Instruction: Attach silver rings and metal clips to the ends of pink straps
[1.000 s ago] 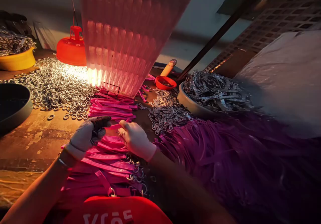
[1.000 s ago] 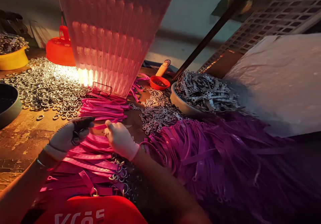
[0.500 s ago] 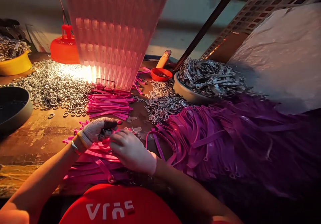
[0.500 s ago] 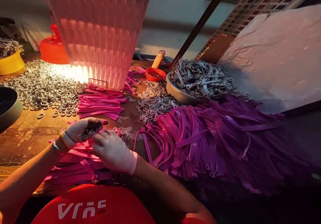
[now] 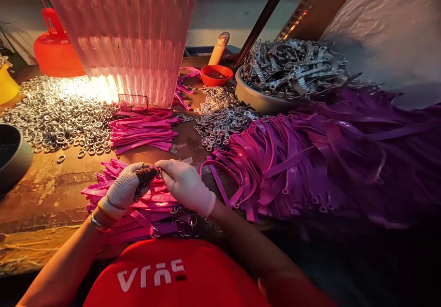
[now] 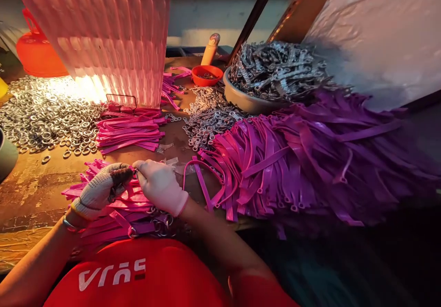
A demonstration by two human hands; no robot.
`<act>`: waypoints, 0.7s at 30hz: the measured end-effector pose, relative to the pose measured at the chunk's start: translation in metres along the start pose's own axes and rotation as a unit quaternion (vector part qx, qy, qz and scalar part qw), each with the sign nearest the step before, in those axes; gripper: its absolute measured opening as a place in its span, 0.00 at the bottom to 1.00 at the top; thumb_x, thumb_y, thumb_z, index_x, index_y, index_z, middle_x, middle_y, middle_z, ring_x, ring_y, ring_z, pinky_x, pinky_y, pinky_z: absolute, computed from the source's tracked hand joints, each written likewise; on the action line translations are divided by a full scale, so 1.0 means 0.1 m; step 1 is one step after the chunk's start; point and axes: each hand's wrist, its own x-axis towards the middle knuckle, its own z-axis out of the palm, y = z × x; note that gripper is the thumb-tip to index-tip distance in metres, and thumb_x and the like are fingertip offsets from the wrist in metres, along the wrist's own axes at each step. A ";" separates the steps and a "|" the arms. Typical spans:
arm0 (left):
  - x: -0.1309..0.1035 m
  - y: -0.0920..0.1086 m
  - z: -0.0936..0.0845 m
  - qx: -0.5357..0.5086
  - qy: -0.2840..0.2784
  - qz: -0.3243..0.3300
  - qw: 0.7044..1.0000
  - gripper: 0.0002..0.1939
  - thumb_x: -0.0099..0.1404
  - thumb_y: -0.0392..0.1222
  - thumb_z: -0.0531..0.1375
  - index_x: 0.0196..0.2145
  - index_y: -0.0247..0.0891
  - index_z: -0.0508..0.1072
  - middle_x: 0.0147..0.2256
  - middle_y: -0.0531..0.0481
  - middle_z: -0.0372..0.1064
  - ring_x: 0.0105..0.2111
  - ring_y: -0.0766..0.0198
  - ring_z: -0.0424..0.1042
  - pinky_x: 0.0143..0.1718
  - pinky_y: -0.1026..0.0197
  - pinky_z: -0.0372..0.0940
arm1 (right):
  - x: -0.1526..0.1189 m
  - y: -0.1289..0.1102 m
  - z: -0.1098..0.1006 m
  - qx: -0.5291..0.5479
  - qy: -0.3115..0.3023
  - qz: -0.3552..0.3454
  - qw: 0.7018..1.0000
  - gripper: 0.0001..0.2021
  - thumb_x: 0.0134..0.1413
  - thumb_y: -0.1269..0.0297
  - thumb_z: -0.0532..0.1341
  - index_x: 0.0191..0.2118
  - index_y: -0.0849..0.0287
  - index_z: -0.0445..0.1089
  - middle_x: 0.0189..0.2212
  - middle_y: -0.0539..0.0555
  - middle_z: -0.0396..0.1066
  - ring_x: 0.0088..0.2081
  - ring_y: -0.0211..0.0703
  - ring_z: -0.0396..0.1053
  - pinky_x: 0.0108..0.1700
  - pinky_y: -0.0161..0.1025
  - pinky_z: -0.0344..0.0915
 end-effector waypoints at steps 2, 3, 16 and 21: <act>-0.04 0.01 0.02 0.079 0.000 0.038 0.996 0.16 0.64 0.52 0.63 0.28 0.37 0.69 0.18 0.57 0.57 0.16 0.72 0.52 0.16 0.67 0.47 | -0.02 -0.03 -0.01 -0.083 -0.011 -0.007 0.996 0.13 0.66 0.70 0.53 0.48 0.59 0.73 0.37 0.57 0.77 0.40 0.46 0.72 0.43 0.40 0.63; -0.05 0.03 0.03 0.129 0.000 0.069 0.989 0.15 0.64 0.51 0.63 0.28 0.36 0.71 0.19 0.56 0.59 0.17 0.71 0.54 0.18 0.67 0.49 | -0.03 -0.04 -0.01 -0.128 -0.013 -0.013 0.992 0.12 0.66 0.71 0.53 0.47 0.61 0.73 0.36 0.59 0.76 0.38 0.48 0.71 0.41 0.41 0.61; -0.01 -0.07 0.08 0.214 -0.036 0.100 0.971 0.17 0.68 0.51 0.59 0.28 0.35 0.72 0.21 0.55 0.63 0.20 0.70 0.58 0.21 0.67 0.54 | -0.04 -0.02 -0.21 -0.163 -0.148 0.026 0.975 0.21 0.64 0.61 0.59 0.59 0.60 0.63 0.41 0.57 0.78 0.42 0.50 0.76 0.38 0.38 0.62; -0.04 -0.12 0.12 0.251 -0.036 0.104 0.962 0.12 0.64 0.45 0.61 0.27 0.35 0.73 0.20 0.55 0.64 0.21 0.70 0.59 0.21 0.68 0.55 | -0.03 0.00 -0.17 -0.228 -0.216 0.019 0.949 0.12 0.64 0.64 0.54 0.48 0.64 0.69 0.35 0.62 0.77 0.39 0.54 0.77 0.34 0.40 0.62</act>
